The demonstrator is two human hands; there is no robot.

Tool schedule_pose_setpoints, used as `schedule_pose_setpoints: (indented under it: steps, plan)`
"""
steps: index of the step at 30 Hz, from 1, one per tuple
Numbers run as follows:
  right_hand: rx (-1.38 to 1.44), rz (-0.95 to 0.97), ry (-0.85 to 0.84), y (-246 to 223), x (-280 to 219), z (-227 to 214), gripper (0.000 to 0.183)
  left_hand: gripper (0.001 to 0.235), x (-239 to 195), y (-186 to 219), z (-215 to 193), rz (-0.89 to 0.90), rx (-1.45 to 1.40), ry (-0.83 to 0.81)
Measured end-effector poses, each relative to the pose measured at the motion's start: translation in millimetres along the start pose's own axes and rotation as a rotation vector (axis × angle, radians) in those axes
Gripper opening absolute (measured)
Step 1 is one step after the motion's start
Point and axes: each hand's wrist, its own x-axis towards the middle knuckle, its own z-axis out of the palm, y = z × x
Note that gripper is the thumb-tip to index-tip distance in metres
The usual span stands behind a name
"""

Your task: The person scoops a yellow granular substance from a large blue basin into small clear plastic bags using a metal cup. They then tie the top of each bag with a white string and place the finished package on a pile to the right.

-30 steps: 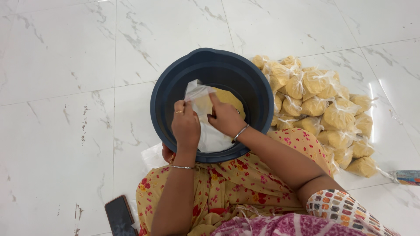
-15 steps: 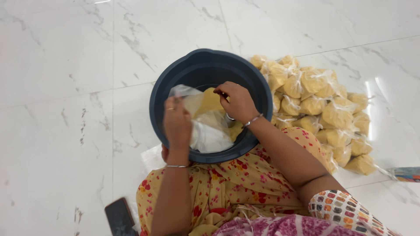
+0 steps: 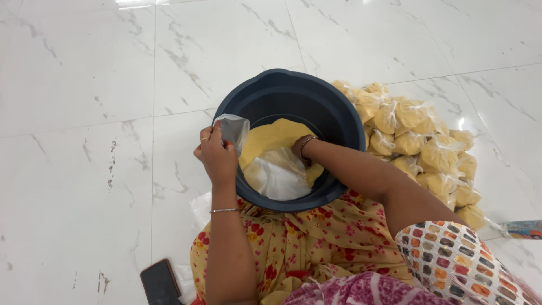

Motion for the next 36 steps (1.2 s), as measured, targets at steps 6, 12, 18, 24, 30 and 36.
schedule_pose_setpoints:
  steps: [6, 12, 18, 24, 30, 36]
  plan:
    - [0.009, 0.353, 0.064, 10, 10, -16, 0.037, 0.048, 4, 2, 10, -0.053, -0.062, 0.014]
    - [-0.041, 0.357, 0.558, 27, 19, -34, 0.034, 0.044, 5, 6, 2, -0.125, -0.119, 0.005]
    - [-0.082, 0.361, 0.512, 28, 34, -24, 0.035, 0.044, 5, 8, 2, -0.140, -0.115, 0.029]
    - [0.080, 0.319, 0.601, 22, 42, -35, 0.047, 0.045, 8, 8, 3, -0.221, -0.190, 0.048]
    - [0.196, -0.010, 0.793, -21, 36, -55, 0.051, 0.046, 7, 12, -1, -0.246, -0.197, 0.017]
    - [0.387, -0.252, 0.930, -61, 25, -68, 0.040, 0.042, 6, 26, -5, -0.064, -0.156, 0.019]
